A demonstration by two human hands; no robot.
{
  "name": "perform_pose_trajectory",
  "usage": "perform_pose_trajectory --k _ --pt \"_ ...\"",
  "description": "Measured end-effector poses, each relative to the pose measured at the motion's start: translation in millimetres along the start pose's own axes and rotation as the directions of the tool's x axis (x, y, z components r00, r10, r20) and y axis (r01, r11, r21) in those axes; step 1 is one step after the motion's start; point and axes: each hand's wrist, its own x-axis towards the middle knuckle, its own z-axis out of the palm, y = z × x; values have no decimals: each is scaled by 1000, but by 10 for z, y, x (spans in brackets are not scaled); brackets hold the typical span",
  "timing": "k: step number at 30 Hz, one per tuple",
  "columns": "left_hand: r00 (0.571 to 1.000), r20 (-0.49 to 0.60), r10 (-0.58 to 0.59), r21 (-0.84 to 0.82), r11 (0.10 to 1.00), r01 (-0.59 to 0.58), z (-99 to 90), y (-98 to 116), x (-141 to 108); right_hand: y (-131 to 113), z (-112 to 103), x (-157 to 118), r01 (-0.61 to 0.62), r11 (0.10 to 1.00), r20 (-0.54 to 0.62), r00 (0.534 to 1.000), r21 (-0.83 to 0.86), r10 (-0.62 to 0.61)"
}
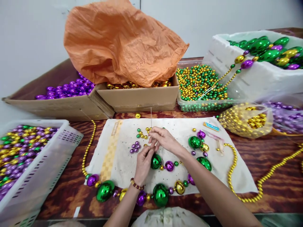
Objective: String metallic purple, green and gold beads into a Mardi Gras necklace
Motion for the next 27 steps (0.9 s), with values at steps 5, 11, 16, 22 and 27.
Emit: perform_pose_trajectory --k 5,11,16,22,27 --pt "997 68 -28 29 999 26 -18 -4 0 -61 -45 -28 -26 998 44 999 65 23" --pt "993 121 -16 81 997 6 -17 46 -44 -362 -87 39 97 984 -123 989 149 -79" --pt "993 121 17 106 994 -30 -32 102 -92 -823 -42 51 209 935 -134 975 285 -177" --pt "992 111 55 120 990 -68 -108 164 -168 -1588 -76 24 385 879 -140 923 282 -359" --pt "993 87 74 112 990 -84 -147 224 -187 -2222 -134 -17 446 885 -197 887 131 -418"
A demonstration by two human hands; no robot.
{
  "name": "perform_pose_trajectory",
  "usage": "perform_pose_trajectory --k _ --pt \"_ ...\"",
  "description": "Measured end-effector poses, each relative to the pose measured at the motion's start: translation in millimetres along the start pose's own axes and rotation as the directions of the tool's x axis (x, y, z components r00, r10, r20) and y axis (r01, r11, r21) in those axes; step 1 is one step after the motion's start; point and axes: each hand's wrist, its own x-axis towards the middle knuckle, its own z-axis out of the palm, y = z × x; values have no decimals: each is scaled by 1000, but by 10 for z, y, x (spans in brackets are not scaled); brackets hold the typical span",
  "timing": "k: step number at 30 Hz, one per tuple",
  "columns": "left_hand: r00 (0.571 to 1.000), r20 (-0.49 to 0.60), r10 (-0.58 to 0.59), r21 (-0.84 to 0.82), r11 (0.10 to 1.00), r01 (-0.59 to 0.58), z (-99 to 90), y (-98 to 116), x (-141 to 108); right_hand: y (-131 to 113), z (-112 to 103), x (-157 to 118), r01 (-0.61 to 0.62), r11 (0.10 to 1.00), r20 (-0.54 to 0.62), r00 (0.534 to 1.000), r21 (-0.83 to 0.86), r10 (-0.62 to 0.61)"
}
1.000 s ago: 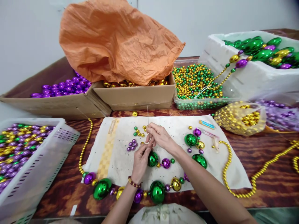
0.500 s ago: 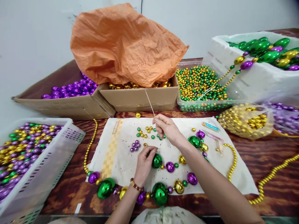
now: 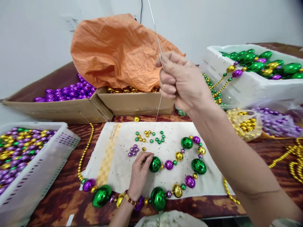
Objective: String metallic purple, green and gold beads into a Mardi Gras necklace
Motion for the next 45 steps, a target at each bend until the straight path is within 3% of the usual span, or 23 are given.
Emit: perform_pose_trajectory --k 5,8,11,16,18,21,25,28,33,39,45 --pt "996 -76 45 -9 999 -45 -2 147 0 -391 148 174 31 976 -80 996 -217 -50" --pt "991 -130 12 -41 999 -18 3 162 -36 -427 240 216 68 966 -40 996 -251 -80" --pt "993 -94 -70 -70 996 64 -3 52 -92 -227 302 163 62 982 100 994 -178 -45" --pt "992 20 -123 32 992 123 -152 -130 -121 365 325 -15 -130 988 229 963 -81 145" --pt "994 -54 -99 49 994 101 -276 -40 -97 551 327 -84 -178 980 233 953 -86 194" --pt "963 -268 38 96 995 -12 -474 319 -28 725 346 -185 -201 967 233 944 -156 234" --pt "898 -362 250 192 963 -190 -624 893 116 826 396 -297 -138 943 217 953 -304 209" --pt "893 -354 278 159 959 -236 -629 1118 234 854 435 -369 -107 920 227 952 -378 204" --pt "893 -392 220 23 973 -229 -559 1138 388 896 470 -477 -49 899 231 959 -435 164" --pt "932 -344 110 -304 927 -222 -443 1095 475 970 471 -524 -81 931 181 971 -357 154" --pt "900 -425 96 -334 907 -255 -343 1063 489 1024 501 -591 -122 963 125 980 -240 155"
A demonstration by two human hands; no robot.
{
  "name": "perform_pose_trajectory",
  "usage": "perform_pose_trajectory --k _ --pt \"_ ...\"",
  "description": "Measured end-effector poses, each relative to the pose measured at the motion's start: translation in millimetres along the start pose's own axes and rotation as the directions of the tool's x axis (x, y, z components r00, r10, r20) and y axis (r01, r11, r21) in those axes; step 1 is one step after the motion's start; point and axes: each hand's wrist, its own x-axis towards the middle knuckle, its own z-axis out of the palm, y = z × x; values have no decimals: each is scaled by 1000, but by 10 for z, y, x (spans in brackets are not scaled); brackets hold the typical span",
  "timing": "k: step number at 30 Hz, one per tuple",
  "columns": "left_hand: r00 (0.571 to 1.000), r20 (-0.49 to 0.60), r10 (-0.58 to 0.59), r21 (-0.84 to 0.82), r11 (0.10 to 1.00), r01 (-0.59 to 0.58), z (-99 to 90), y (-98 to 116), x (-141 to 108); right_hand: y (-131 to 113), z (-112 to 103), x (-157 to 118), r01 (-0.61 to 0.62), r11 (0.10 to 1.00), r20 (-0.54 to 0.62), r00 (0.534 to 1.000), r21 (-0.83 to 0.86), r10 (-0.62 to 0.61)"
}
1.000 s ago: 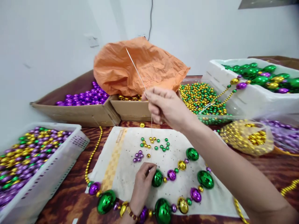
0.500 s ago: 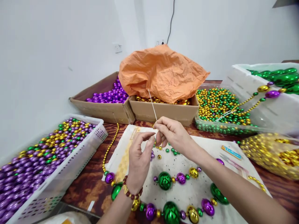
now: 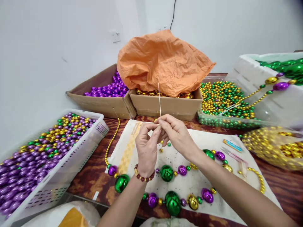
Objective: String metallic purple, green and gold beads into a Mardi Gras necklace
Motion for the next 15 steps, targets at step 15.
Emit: perform_pose_trajectory --k 15 --pt "938 128 -322 442 865 237 -911 -679 -345 515 -417 -350 -158 961 -108 977 228 186"
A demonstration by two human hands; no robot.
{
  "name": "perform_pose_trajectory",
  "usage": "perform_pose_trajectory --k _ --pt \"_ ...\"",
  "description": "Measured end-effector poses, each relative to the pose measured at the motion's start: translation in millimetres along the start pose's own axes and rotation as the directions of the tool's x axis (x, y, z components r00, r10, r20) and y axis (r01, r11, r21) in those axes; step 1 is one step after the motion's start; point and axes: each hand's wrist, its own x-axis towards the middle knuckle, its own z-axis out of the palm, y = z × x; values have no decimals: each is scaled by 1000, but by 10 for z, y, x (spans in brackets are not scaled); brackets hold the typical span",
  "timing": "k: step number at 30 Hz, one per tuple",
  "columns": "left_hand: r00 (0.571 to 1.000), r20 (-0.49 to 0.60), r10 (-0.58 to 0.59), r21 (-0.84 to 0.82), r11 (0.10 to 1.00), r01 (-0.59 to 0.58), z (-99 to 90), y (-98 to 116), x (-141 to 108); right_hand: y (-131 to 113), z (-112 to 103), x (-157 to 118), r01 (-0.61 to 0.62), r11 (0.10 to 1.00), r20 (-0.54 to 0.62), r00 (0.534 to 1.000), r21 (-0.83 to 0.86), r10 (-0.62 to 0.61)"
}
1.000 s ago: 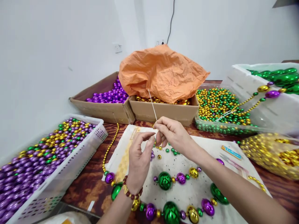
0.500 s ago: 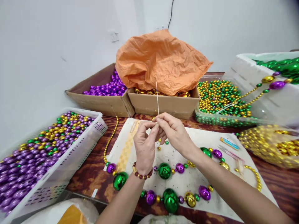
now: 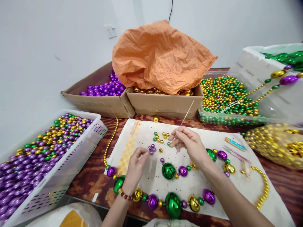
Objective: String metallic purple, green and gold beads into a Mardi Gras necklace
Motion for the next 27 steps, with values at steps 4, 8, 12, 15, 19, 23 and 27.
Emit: perform_pose_trajectory --k 4,8,12,15,19,23,27 --pt "990 137 39 199 978 -66 23 -176 95 264 -87 -150 -82 996 -45 996 38 83" --pt "981 83 176 441 876 -195 97 -144 543 314 -104 -267 -84 996 -40 996 -14 84" --pt "972 36 232 514 830 -218 255 -111 1184 424 -20 -393 -170 985 51 984 37 168" --pt "969 3 248 572 794 -205 421 -82 1579 592 103 -494 -233 968 101 969 93 224" --pt "980 -45 195 647 753 -120 612 -37 1874 696 133 -582 -249 959 73 968 133 241" --pt "993 -97 65 664 748 16 703 -43 2045 591 -116 -562 -194 976 -39 979 97 198" --pt "996 -86 -29 605 793 75 705 -72 2166 513 -388 -450 -114 993 -134 985 -36 109"
